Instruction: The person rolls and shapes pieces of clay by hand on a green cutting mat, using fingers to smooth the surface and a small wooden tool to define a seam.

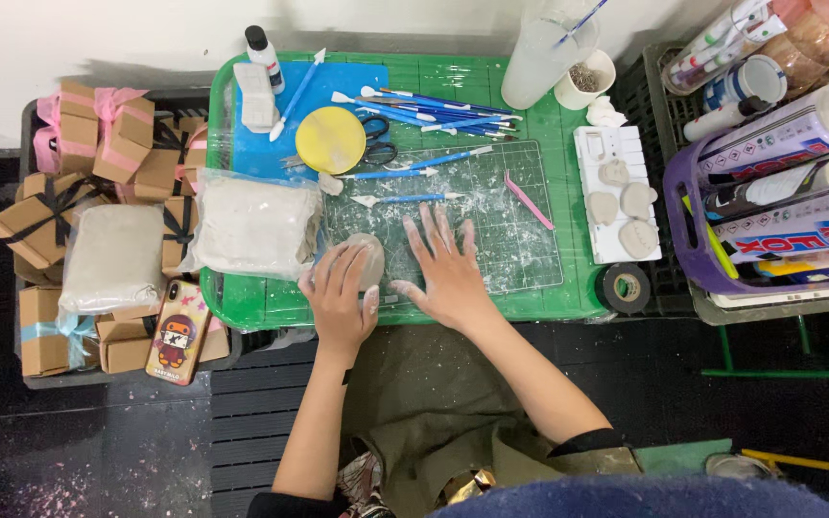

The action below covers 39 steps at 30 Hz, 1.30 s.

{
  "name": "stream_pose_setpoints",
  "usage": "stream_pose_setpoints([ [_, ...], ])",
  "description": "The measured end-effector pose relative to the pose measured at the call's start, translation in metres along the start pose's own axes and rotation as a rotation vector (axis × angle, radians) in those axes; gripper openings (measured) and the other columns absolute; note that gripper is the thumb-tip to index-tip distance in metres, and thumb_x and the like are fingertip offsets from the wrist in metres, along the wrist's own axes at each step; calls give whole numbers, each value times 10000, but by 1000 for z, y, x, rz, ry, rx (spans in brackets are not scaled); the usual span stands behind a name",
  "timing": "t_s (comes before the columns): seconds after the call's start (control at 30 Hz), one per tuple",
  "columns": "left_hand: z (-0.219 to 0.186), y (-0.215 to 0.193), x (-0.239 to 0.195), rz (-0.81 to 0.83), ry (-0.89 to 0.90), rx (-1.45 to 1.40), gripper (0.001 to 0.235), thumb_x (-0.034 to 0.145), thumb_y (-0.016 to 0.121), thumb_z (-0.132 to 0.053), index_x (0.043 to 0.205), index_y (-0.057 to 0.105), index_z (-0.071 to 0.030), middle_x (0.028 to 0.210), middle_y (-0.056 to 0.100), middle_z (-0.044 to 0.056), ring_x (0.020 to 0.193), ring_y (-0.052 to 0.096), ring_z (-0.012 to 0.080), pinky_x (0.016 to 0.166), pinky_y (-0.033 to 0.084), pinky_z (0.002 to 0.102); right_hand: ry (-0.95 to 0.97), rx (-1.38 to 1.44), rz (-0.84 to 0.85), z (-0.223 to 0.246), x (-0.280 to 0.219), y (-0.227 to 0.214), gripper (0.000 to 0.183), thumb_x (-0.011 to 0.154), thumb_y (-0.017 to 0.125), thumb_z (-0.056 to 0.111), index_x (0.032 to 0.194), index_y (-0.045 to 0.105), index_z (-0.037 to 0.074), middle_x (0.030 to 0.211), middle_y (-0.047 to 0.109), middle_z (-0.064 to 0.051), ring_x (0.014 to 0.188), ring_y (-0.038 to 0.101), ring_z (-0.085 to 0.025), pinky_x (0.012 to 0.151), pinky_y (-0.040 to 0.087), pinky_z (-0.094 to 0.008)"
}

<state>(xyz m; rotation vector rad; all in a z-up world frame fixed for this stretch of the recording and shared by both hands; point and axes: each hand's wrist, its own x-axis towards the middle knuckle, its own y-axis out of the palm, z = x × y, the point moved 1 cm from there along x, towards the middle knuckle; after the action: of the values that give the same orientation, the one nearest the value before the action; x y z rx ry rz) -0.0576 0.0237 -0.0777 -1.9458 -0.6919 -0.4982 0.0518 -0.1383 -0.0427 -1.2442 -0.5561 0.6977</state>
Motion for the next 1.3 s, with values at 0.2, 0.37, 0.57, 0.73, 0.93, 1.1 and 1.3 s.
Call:
stream_pose_setpoints([
  [0.2,0,-1,2,-7,7,-40,514,1053,438,-430,1390,595,-76,1413,620,71,1361,532,297,1123,273,513,57,-122,62,-24,-6,-6,919,942,499,663,1624,185,133,1700,91,-142,1554,21,-401,1177,-49,-697],
  [0.37,-1,1,0,-2,10,-22,546,1045,430,-469,1389,594,-78,1404,620,73,1356,533,302,1099,284,507,8,-35,89,-4,1,2,955,901,503,677,1604,177,119,1690,61,-152,1551,-15,-390,1177,-66,-676],
  [0.57,-2,3,6,36,4,15,365,1024,605,-285,1345,625,-113,1356,652,52,1326,557,269,1079,312,482,-21,-9,25,-35,-12,-4,981,971,611,569,1666,144,58,1745,57,-152,1577,-18,-413,1206,-37,-680],
  [0.73,-28,9,22,216,64,-39,430,947,725,-309,1351,645,-186,1339,645,2,1295,559,229,1060,331,500,161,174,-262,-54,-53,-13,786,793,759,520,1444,516,154,1630,265,-188,1502,91,-502,1185,75,-657],
  [0.93,-49,38,43,436,56,-47,626,797,802,-388,1340,633,-127,1433,510,89,1315,440,318,993,334,563,238,244,-374,-55,-64,7,546,873,755,376,1357,641,153,1608,410,-171,1544,188,-481,1234,140,-639],
  [1.1,-44,48,45,486,52,-136,567,758,850,-337,1257,658,-150,1396,547,31,1323,454,284,1031,349,516,272,220,-444,-66,-70,13,357,896,727,256,1231,702,133,1560,493,-141,1527,268,-460,1230,193,-614],
  [1.3,-47,54,50,521,13,-162,546,706,876,-282,1164,642,-97,1251,576,19,1220,490,285,969,369,498,295,249,-541,-72,-66,16,190,924,686,132,1106,742,135,1482,593,-85,1513,350,-415,1229,251,-564],
])
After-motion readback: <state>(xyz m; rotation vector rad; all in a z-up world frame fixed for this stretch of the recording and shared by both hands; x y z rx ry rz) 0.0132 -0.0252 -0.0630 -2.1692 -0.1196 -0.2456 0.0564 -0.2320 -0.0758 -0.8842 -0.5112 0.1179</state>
